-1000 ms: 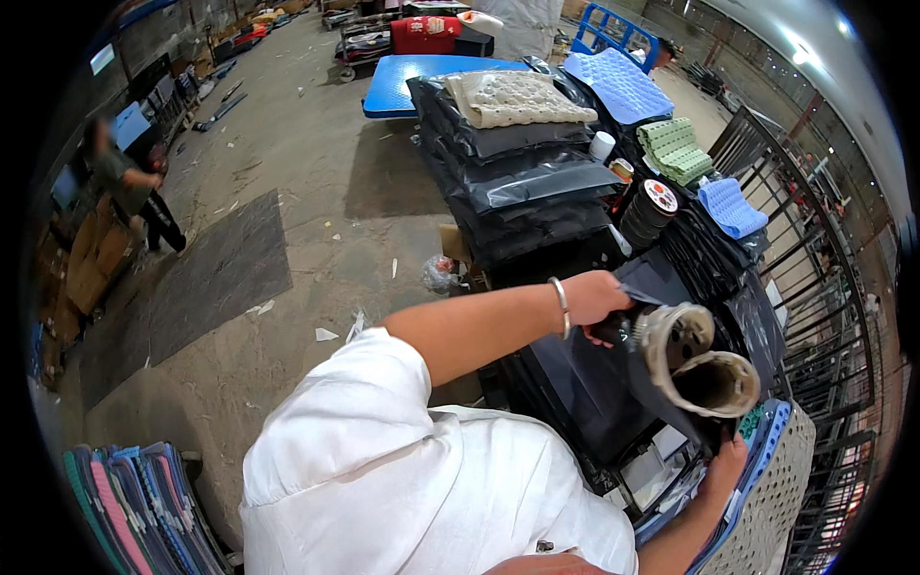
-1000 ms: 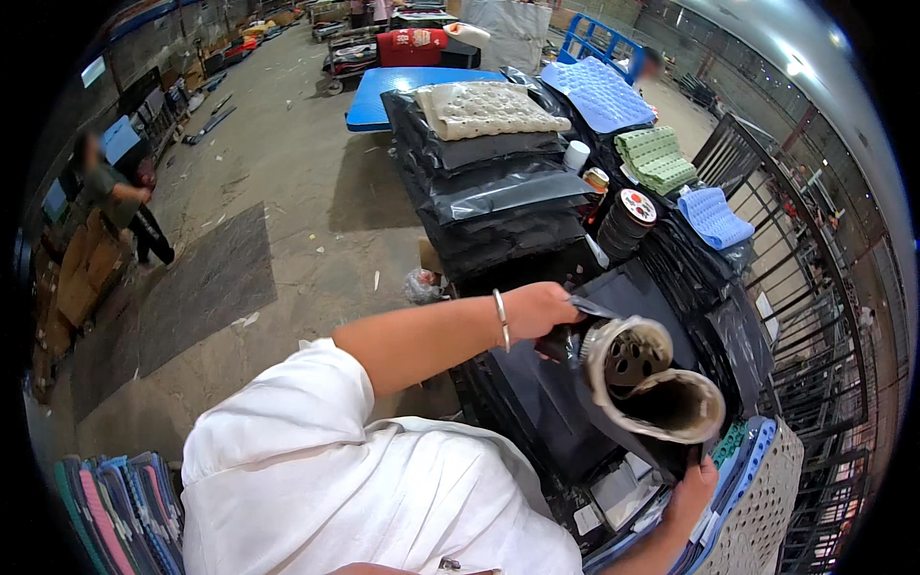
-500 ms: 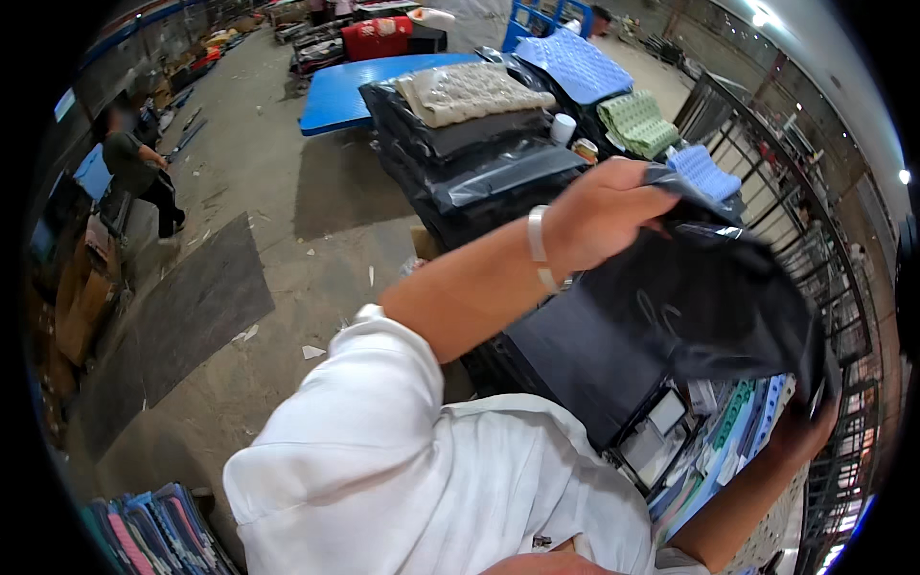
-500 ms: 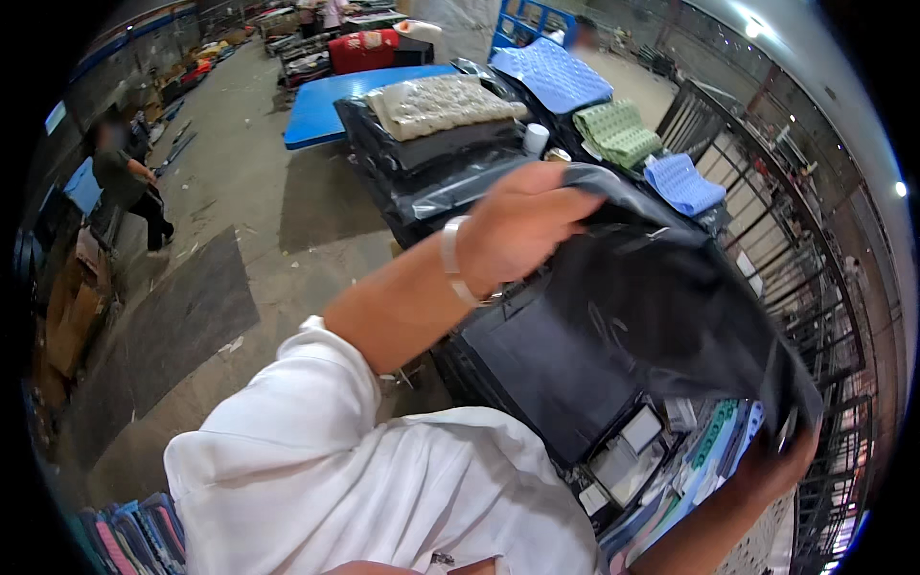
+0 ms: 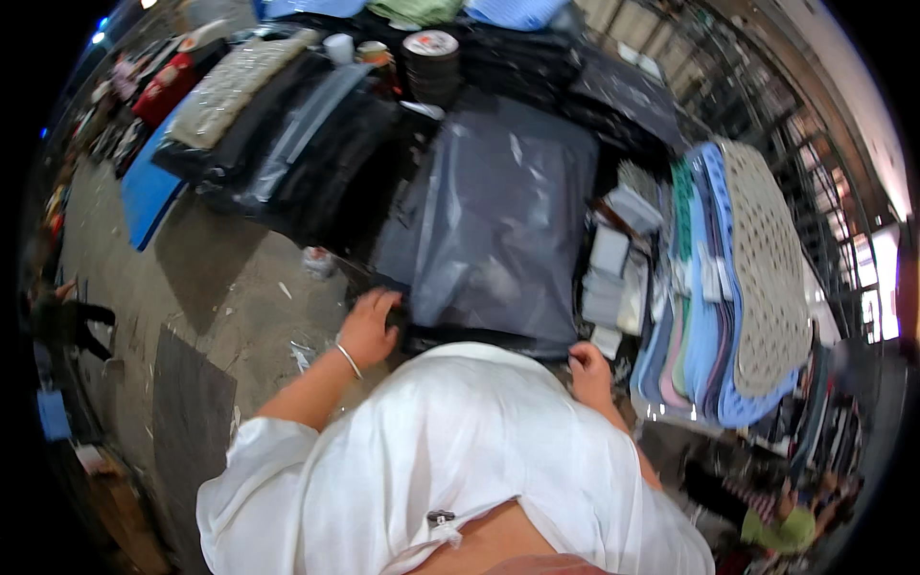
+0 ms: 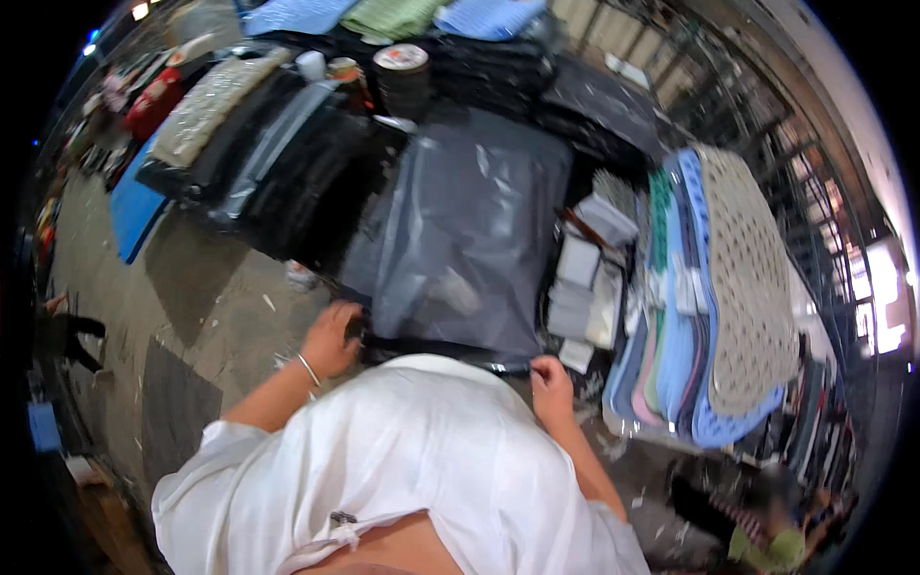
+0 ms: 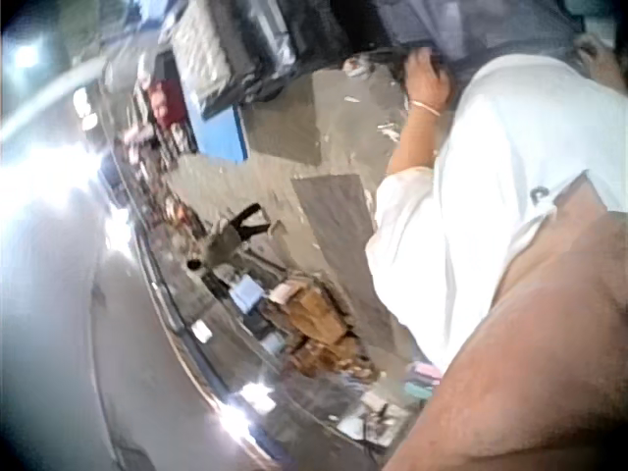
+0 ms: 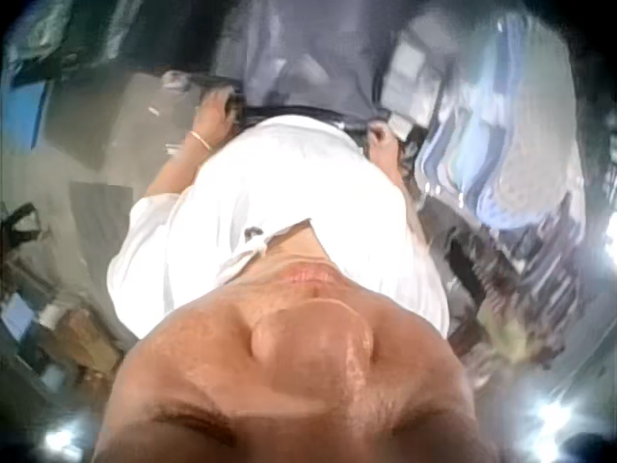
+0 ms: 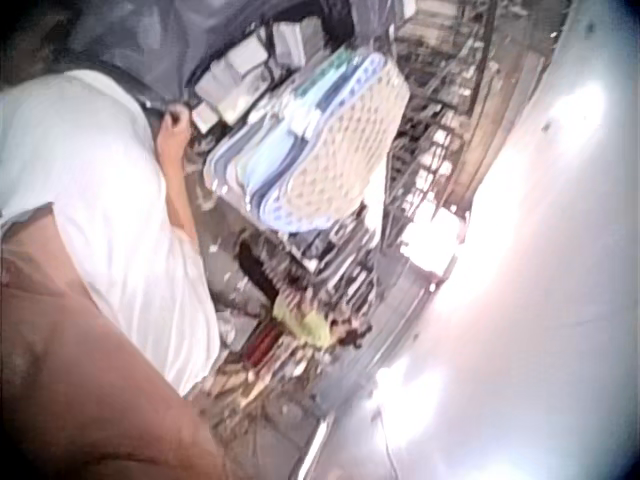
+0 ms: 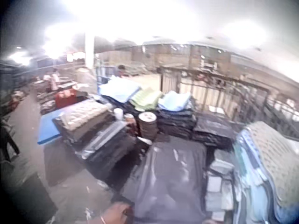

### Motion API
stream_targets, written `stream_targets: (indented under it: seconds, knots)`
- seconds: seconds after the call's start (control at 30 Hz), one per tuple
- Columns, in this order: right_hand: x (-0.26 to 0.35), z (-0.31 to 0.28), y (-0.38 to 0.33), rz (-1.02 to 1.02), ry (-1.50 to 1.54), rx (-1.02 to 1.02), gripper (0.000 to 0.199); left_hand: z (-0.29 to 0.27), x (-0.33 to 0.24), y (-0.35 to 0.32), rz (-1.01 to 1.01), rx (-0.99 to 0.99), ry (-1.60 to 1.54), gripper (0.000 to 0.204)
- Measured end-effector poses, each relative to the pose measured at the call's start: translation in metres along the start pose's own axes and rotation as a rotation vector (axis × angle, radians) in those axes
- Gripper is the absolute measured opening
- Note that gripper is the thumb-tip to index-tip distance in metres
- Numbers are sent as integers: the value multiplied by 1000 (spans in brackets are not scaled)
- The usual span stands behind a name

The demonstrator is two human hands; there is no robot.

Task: The person places rubber mats into plastic bags, seals them with an adhesive strip, and attaches shipping labels to the finished packages.

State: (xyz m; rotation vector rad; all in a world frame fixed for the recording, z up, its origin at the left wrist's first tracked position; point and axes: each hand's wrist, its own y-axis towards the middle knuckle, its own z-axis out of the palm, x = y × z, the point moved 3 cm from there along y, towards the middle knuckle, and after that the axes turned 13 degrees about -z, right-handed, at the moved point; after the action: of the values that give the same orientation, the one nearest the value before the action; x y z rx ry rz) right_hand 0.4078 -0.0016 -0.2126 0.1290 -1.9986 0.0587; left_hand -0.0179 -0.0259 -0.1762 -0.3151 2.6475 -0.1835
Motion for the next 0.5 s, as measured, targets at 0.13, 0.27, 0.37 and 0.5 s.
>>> stream_targets:
  seconds: [0.13, 0.27, 0.37, 0.5]
  knots:
    - [8, 4, 13, -98, -243, -39, 16, 22, -5, 52, 710, -185, 414, 59]
    - [-16, -13, -22, 126, -278, 288, 11, 23, -26, 56, 999, -143, 447, 52]
    - [-129, -28, -134, 227, -415, 979, 14, 26, -17, 56, 1035, -61, 474, 45]
    - [-117, -66, -125, 420, -478, 612, 39, 25, -14, 54, 1020, -15, 526, 46]
